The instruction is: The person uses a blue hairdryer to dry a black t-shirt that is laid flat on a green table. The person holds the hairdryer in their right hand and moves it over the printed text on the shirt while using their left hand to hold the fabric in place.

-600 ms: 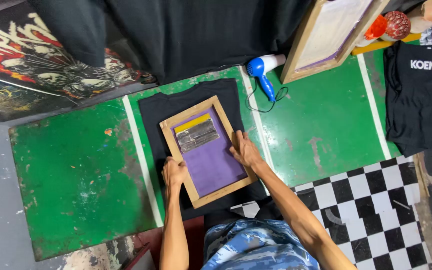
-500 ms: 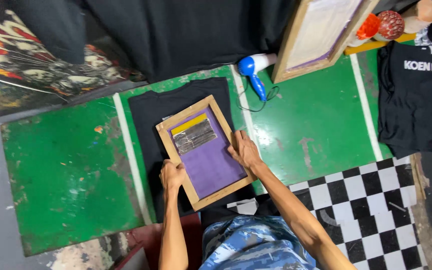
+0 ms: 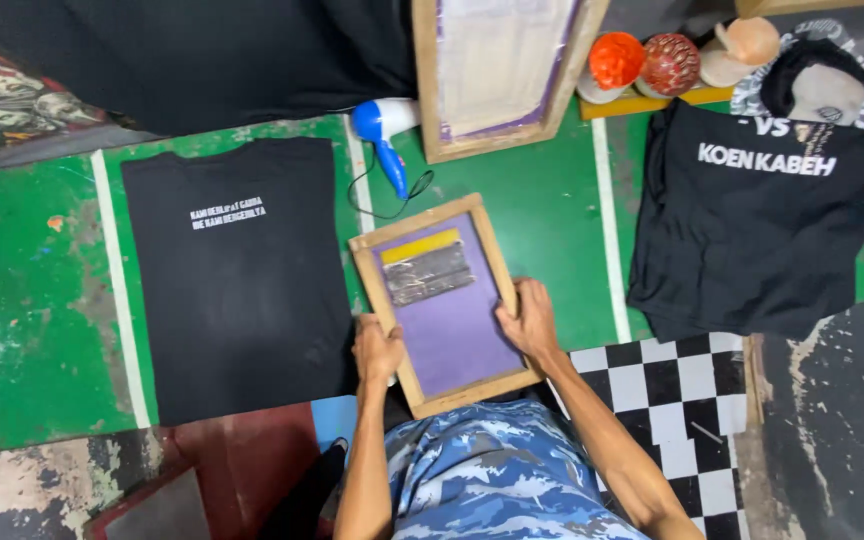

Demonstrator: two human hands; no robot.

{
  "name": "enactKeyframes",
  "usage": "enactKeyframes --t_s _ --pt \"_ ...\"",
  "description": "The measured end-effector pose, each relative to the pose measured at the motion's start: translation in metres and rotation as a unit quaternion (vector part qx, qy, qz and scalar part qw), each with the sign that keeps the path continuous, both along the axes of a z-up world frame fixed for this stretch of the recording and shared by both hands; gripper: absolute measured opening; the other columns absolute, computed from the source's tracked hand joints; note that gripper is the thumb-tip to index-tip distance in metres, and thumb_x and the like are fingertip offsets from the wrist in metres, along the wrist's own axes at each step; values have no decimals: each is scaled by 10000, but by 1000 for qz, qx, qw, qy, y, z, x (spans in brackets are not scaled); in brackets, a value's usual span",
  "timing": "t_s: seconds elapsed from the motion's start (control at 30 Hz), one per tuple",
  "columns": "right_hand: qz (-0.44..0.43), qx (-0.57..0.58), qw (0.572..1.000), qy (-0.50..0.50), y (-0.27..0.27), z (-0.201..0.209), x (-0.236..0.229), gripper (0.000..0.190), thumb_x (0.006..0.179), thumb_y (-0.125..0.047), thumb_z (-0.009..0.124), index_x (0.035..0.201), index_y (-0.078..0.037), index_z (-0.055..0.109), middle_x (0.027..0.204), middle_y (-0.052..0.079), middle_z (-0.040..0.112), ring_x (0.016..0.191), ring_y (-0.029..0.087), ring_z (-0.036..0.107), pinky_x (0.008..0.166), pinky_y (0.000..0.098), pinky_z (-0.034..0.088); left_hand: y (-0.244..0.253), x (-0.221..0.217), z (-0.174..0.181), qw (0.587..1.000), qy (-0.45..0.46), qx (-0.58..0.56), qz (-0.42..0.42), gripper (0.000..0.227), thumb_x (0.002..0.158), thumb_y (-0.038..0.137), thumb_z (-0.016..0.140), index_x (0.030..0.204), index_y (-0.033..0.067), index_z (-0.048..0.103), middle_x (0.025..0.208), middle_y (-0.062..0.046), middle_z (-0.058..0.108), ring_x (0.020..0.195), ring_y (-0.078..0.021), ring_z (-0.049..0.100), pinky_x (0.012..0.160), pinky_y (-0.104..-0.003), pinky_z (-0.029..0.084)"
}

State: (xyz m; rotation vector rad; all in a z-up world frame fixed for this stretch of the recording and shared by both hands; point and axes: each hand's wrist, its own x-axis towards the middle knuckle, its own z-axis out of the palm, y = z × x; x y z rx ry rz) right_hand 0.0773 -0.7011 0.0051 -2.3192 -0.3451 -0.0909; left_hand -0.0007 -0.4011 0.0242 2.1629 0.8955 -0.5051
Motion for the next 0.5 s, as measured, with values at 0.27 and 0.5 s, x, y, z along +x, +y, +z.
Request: enactKeyframes --t_s 0.27,0.5 --pt "-105 -57 993 -11 -83 -31 2 299 827 -303 724 1012 -125 571 1086 105 626 1003 347 608 826 473 475 -80 64 -12 998 -9 -5 -70 446 907 261 655 1266 22 540 1305 -219 612 1210 -474 633 1034 -613 491" --pt "-127 -49 991 -11 -89 -41 39 318 833 -314 715 1032 -105 580 1069 143 627 990 384 607 802 512 454 -93 111 -47 995 0 19 -96 464 909 249 639 1279 22 476 1336 -217 584 1181 -512 638 1016 -629 512"
